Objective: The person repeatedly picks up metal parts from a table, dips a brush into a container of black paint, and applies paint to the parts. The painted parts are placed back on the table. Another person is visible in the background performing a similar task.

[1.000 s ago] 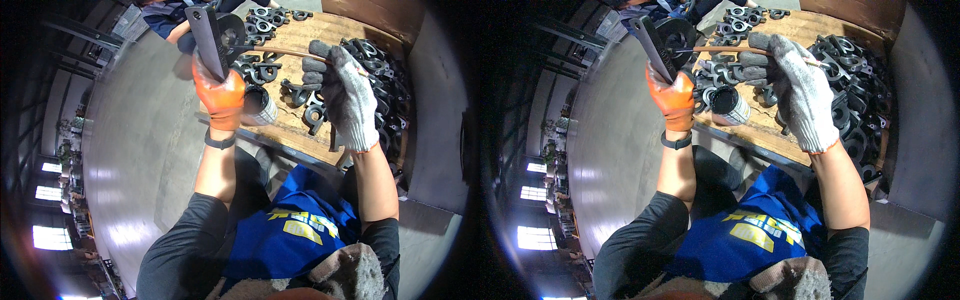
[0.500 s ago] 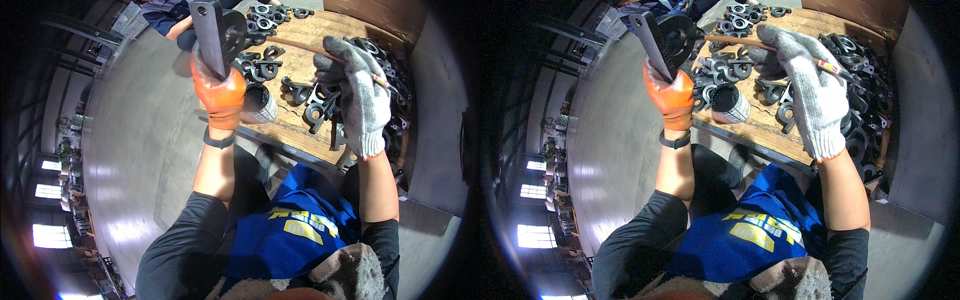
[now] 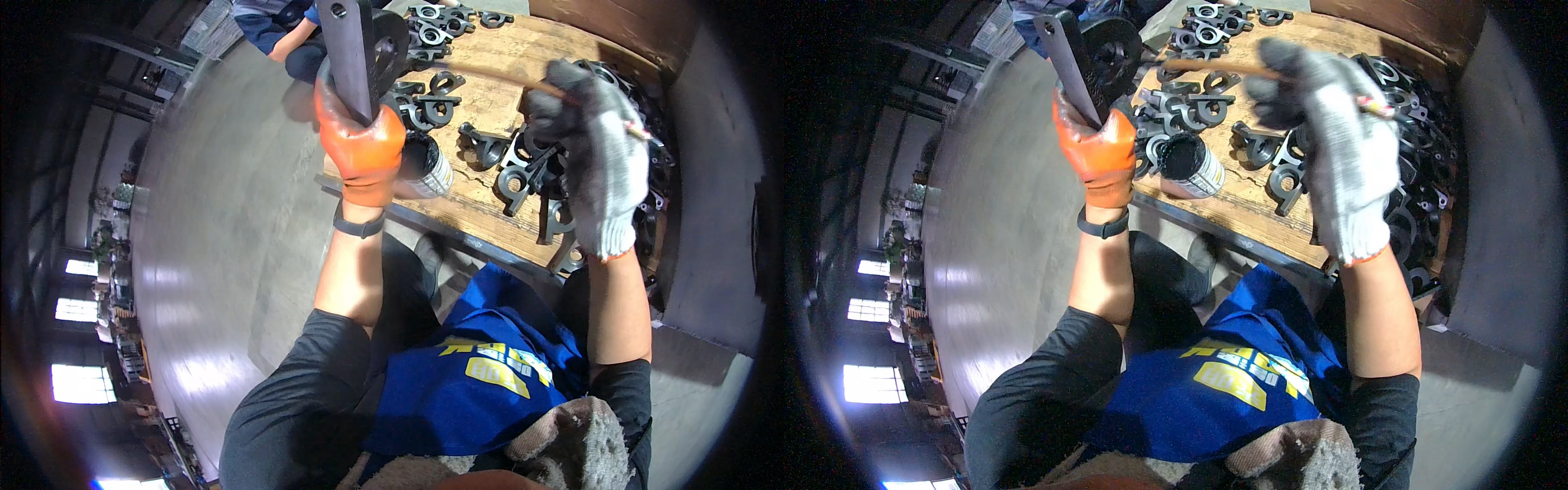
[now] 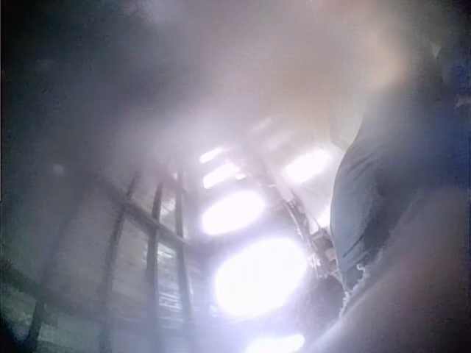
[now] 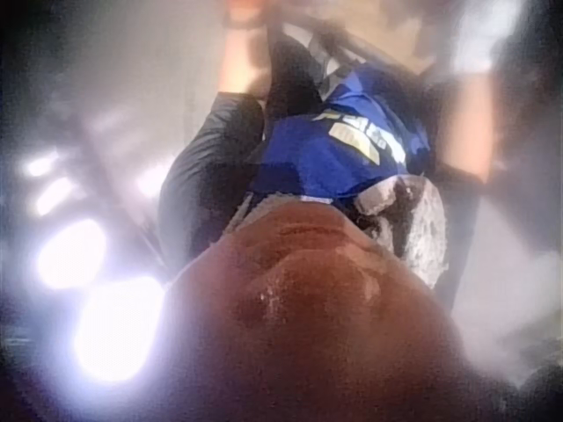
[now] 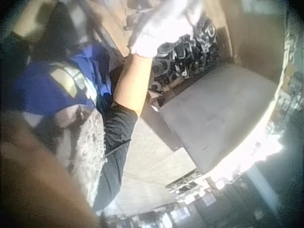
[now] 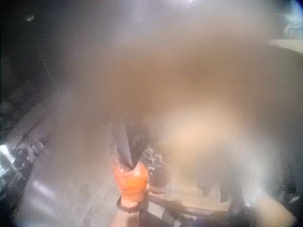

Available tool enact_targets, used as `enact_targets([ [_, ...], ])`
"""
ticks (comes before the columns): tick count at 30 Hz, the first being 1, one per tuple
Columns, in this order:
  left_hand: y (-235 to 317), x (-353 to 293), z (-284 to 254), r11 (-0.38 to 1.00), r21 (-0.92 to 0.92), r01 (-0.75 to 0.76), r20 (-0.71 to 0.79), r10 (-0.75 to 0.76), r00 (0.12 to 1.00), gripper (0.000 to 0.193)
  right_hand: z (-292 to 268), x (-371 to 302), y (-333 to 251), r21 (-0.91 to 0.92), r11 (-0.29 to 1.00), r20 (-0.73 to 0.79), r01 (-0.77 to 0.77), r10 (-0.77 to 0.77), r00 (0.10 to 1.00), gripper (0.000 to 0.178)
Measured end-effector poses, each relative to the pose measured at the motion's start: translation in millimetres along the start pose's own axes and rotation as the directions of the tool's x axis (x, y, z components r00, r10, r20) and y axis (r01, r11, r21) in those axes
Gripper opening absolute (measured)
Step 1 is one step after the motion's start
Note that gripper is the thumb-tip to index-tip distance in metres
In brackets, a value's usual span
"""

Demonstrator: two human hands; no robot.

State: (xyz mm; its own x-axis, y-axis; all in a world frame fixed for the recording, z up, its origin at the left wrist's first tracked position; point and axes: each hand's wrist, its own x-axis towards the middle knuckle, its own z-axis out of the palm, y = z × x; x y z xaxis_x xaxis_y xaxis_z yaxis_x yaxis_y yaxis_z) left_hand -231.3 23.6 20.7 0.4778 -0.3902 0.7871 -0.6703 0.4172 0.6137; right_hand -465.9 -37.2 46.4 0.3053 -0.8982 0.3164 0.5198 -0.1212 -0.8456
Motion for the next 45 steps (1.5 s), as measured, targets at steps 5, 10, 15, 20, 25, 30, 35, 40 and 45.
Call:
enact_targets([
  [5, -20, 5, -16, 0.988, -0.109, 0.108, -0.037, -0.112, 0.993, 0.055, -21, 26, 36, -0.34, 0.937, -0.095, 0.084, -0.123, 0.988, 0.033],
  [10, -19, 9, -34, 0.986, -0.135, -0.1, -0.058, 0.093, 0.994, 0.037, 8, 21, 100, -0.785, 0.618, 0.129, -0.051, 0.244, 0.961, 0.038],
  [15, -72, -21, -75, 0.233, 0.866, -0.443, 0.466, -0.052, 0.883, 0.019, 36, 15, 173, -0.772, 0.622, 0.374, 0.13, 0.281, 0.884, 0.033],
  [20, -87, -24, -88, 0.164, 0.858, -0.487, 0.48, 0.083, 0.873, 0.016, 50, 16, 216, -0.793, 0.581, 0.415, 0.182, 0.297, 0.86, 0.033],
  [25, -87, -21, -98, 0.147, 0.854, -0.499, 0.487, 0.11, 0.866, 0.014, 51, 18, 254, -0.817, 0.522, 0.429, 0.245, 0.267, 0.863, 0.033],
  [30, -90, -18, -105, 0.143, 0.856, -0.497, 0.482, 0.129, 0.867, 0.015, 58, 18, 256, -0.79, 0.611, 0.325, 0.053, 0.344, 0.881, 0.031],
  [35, -82, -15, -105, 0.165, 0.857, -0.489, 0.471, 0.137, 0.871, 0.013, 59, 26, 223, -0.836, 0.545, 0.294, 0.058, 0.356, 0.887, 0.035],
  [40, -55, 7, -85, 0.979, 0.206, 0.011, -0.033, -0.005, 0.999, 0.025, 52, 22, 203, -0.901, 0.415, 0.309, 0.129, 0.402, 0.862, 0.042],
  [45, -43, 18, -62, 0.818, -0.55, 0.17, -0.194, -0.323, 0.926, 0.06, 44, 13, 189, -0.841, 0.517, 0.413, 0.161, 0.42, 0.808, 0.037],
])
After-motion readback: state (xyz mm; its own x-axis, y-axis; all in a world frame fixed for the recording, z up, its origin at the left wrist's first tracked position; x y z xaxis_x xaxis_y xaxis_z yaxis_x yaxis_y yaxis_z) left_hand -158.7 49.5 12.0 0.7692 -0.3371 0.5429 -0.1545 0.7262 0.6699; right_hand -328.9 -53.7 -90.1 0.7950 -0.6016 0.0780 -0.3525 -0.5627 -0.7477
